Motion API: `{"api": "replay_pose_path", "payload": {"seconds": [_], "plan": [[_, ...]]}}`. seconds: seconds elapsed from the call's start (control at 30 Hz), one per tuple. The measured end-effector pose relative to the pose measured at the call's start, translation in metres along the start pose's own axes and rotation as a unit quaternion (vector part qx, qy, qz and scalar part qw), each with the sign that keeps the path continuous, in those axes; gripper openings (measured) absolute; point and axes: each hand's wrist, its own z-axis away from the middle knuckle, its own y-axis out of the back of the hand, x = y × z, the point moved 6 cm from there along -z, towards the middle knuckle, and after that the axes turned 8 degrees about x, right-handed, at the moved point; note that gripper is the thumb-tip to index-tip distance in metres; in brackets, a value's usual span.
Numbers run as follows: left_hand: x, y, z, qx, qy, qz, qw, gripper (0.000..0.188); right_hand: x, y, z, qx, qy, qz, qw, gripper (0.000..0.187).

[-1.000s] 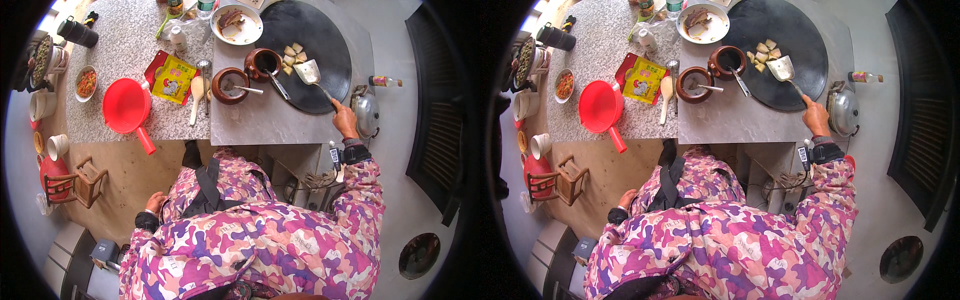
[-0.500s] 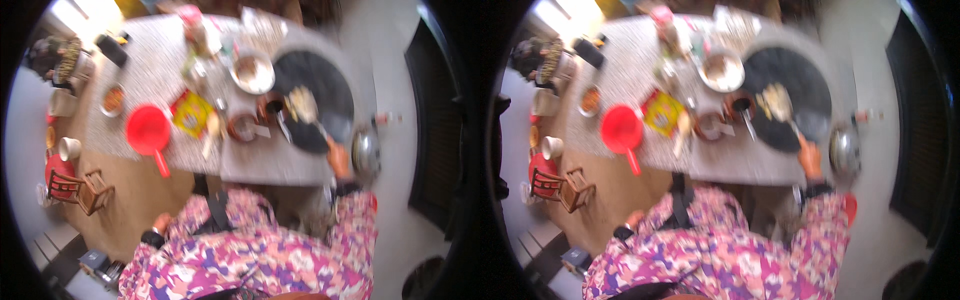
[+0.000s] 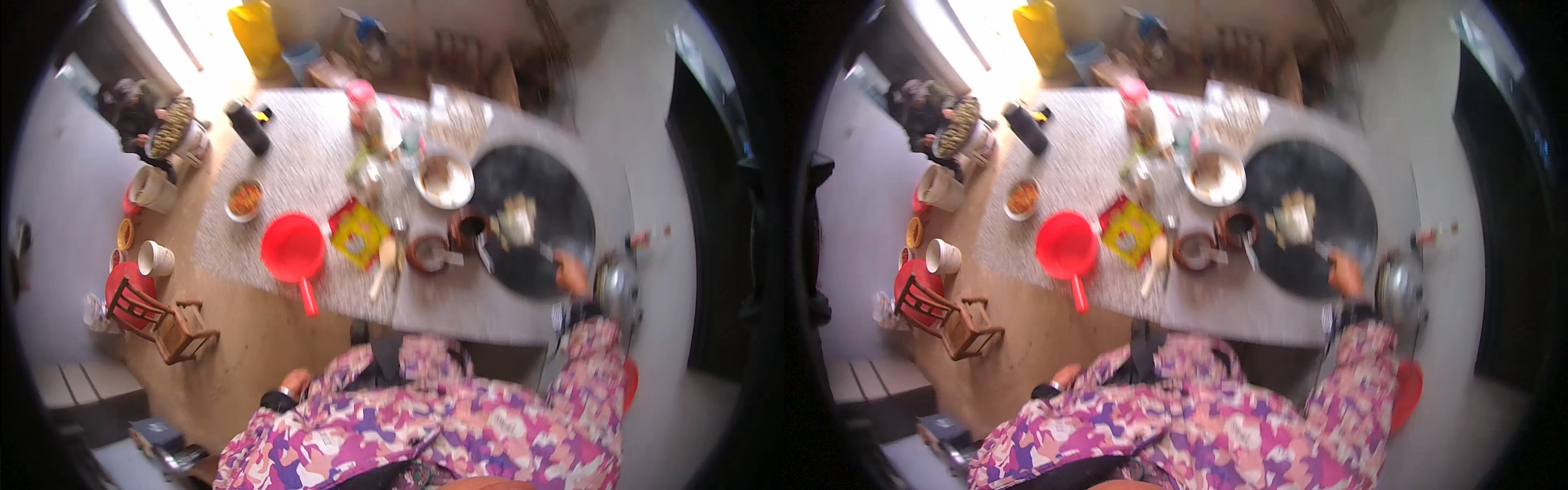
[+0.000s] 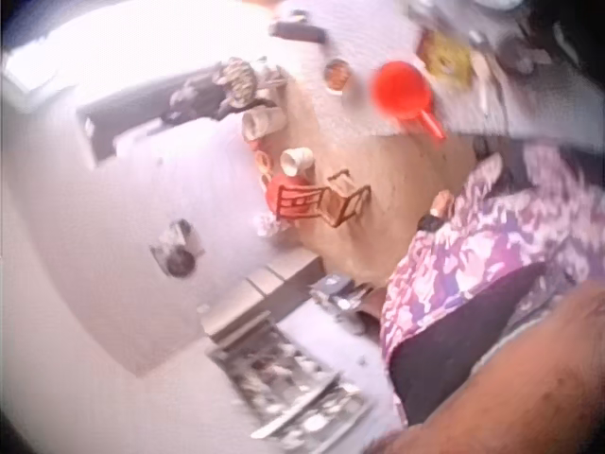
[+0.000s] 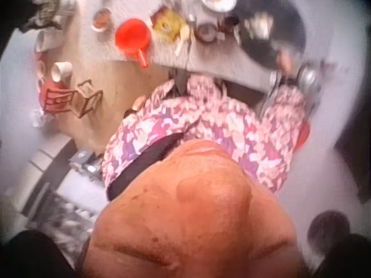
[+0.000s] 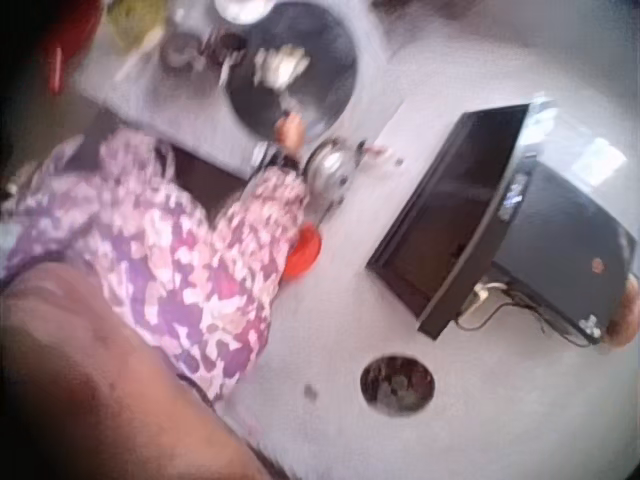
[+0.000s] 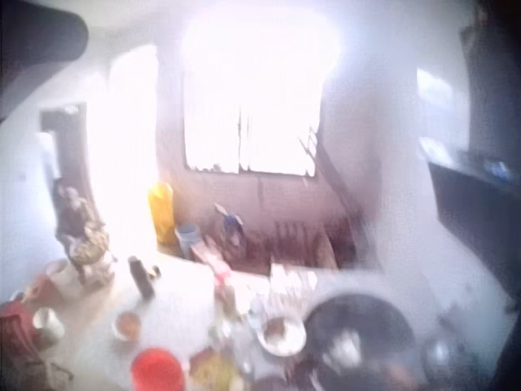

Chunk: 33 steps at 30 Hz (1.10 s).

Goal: The person adds seasoning to a wok, stirs the contents, and transfers the cooked food into a bowl. They then add oil and tofu to the wok and stir-fry the tofu.

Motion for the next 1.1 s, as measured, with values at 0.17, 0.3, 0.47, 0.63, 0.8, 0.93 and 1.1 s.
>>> {"api": "replay_pose_path", "payload": {"seconds": [0.17,0.3,0.47,0.63,0.8,0.93,1.1], "plan": [[-0.033,-0.022,-0.028,-0.023,0.300,0.336,0.893,0.029,0.003,0.025,-0.061,0.036,0.025,0.070,0.997,0.028],[-0.035,-0.018,-0.028,-0.023,0.371,0.283,0.884,0.025,-0.012,0.036,-0.070,0.018,-0.006,0.133,0.991,0.032],[-0.045,-0.020,-0.025,0.033,0.412,0.338,0.846,0.028,-0.020,0.023,-0.068,-0.020,0.042,0.088,0.995,0.041],[-0.049,-0.019,-0.022,0.058,0.430,0.363,0.825,0.025,0.005,0.036,-0.078,-0.020,-0.001,0.098,0.995,0.040],[-0.040,-0.016,-0.020,0.050,0.384,0.332,0.860,0.024,0.004,0.047,-0.074,0.006,-0.022,0.172,0.985,0.038],[-0.038,-0.016,-0.022,0.042,0.359,0.318,0.877,0.023,0.012,0.031,-0.068,-0.006,-0.036,0.190,0.981,0.037],[-0.035,-0.017,-0.023,0.038,0.362,0.318,0.875,0.023,0.017,0.023,-0.068,-0.043,-0.064,0.159,0.984,0.043]]}}
